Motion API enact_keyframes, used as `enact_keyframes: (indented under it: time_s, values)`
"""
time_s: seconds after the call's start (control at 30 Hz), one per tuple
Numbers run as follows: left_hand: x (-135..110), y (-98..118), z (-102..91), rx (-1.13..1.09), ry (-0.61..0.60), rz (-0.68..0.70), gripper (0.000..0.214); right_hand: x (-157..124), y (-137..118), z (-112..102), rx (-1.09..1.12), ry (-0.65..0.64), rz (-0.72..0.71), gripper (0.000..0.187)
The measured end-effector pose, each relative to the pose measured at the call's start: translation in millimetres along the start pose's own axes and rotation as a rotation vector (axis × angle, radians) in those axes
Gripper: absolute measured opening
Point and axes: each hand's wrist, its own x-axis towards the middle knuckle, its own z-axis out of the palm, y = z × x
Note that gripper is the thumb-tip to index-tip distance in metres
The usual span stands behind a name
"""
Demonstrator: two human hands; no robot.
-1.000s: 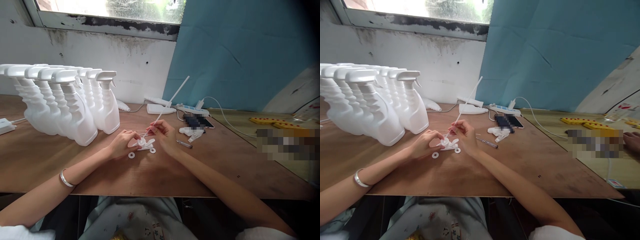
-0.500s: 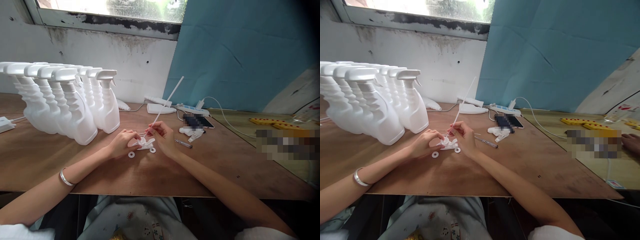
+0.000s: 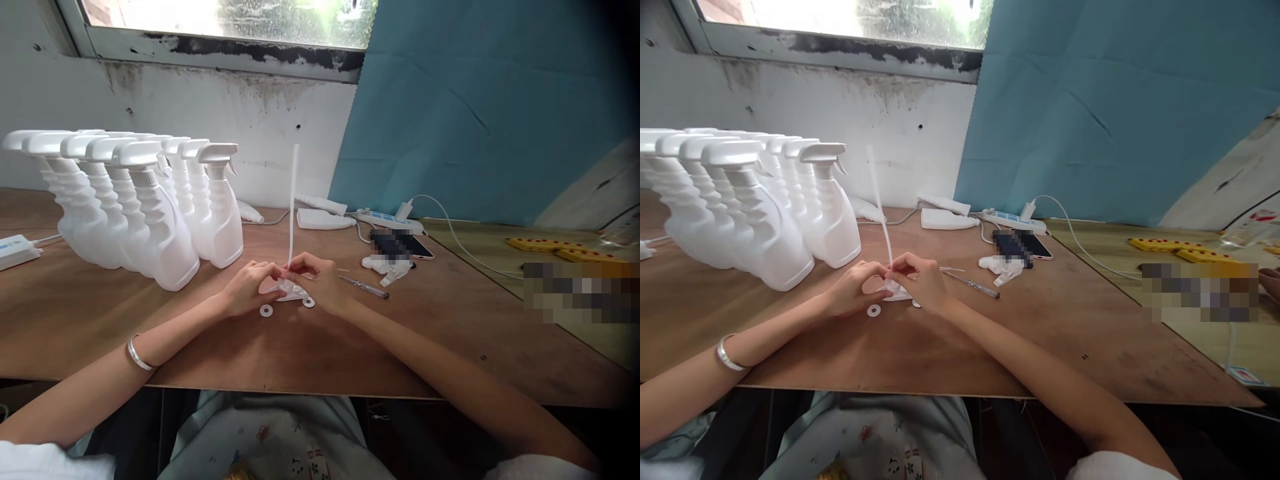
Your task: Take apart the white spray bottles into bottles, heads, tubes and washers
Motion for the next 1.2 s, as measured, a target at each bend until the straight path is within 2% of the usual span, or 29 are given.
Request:
enact_keyframes:
  time_s: [0.13,0.3,0.57,0.87,1.0,1.1,1.2]
  values:
    - [0.2,-0.2,0.1,-0.106,0.015,-0.039,0.035,-0.7,-1.3,3.9,-0.029,0.028,0.042,0.015]
    - [0.5,0.1,0.1,-0.099,0.019,-0.057,0.033,-0.9,1.6,9.1,-0.003,0.086,0.073,0.014]
    - [0.6,1.3,1.4,-0.104,0.017,-0.073,0.031,-3.1,9.1,12.9,-0.044,0.151,0.021,0.01]
    - [1.7,3.8,-0.1,-0.119,0.008,-0.086,0.032,-2.9,6.0,10.0,-0.09,0.103,0.004,0.012]
    - [1.7,2.1,1.4,-0.175,-0.033,-0.079,0.036,-2.9,4.6,3.9,-0.072,-0.005,0.037,0.016]
    - [1.3,-1.0,3.7,-0.2,-0.08,-0.102,0.03,3.8,10.7,-2.4,-0.069,-0.102,0.023,0.024]
    - [0.9,-3.2,4.8,-0.24,-0.062,-0.134,0.025,30.0,26.0,-8.3,-0.185,-0.009,0.065,0.034]
